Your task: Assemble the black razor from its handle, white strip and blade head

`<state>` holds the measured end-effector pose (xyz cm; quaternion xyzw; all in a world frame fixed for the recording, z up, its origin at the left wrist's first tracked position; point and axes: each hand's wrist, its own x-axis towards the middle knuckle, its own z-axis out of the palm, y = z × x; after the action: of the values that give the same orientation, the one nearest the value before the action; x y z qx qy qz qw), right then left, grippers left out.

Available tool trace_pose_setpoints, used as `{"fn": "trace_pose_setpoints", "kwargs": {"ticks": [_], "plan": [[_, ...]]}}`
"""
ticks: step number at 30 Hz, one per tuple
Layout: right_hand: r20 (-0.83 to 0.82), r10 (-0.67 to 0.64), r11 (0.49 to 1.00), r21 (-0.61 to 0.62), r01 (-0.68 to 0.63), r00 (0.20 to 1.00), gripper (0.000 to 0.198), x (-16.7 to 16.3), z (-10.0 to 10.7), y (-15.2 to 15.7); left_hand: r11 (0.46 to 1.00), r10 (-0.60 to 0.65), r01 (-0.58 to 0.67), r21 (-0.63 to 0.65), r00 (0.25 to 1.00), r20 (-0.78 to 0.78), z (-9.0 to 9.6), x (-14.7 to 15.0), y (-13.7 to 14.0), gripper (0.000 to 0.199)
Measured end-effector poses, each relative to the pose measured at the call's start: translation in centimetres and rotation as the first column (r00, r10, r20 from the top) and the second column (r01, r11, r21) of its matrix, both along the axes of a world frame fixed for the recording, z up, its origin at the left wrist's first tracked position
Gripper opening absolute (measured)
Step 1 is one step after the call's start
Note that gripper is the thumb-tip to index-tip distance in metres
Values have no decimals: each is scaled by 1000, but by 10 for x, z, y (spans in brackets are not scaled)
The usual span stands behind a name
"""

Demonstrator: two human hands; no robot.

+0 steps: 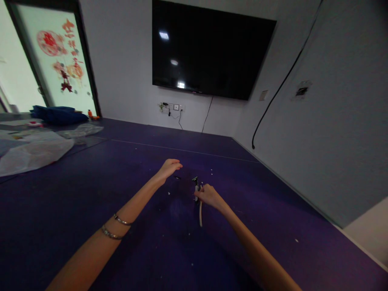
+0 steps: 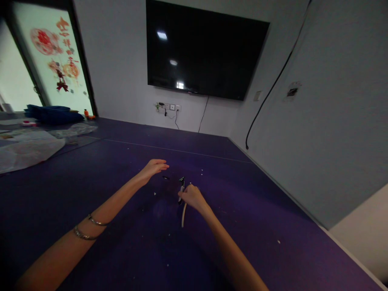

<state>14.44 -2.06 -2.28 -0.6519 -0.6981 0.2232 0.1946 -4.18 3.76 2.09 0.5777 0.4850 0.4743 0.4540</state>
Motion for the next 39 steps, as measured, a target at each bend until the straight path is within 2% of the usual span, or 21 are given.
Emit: {"fn": "trace_pose_setpoints", "kwargs": {"ticks": [7,11,16,19,22,25,29,33,39], "plan": [[71,97,994,-52,-94,993,19,-4,-7,3,998,35,-37,41,998,48,5,-4,2,27],[103,114,991,-85,-105,988,23,-4,-13,3,1000,15,-17,15,996,86,5,-5,-2,29],[75,105,994,-23,-104,992,33,0,-5,-3,998,-48,52,-26,992,119,1,-7,-2,33],[67,53,998,33,-55,996,36,13,7,-2,1000,-18,18,12,1000,-3,-6,-9,7,34],[18,-24,998,64,23,1000,36,36,17,6,985,74,-31,172,966,-247,-19,-11,20,26],[-27,-90,988,125,92,996,34,63,25,15,945,156,14,327,858,-489,-38,-14,32,21],[-98,-143,971,179,158,985,34,92,31,22,931,179,93,354,726,-664,-65,-21,40,29],[-134,-159,964,191,183,978,34,104,34,23,900,137,216,378,684,-717,-87,-30,48,32],[-117,-152,963,206,174,981,33,101,34,23,883,127,245,401,698,-705,-100,-36,60,37]]}}
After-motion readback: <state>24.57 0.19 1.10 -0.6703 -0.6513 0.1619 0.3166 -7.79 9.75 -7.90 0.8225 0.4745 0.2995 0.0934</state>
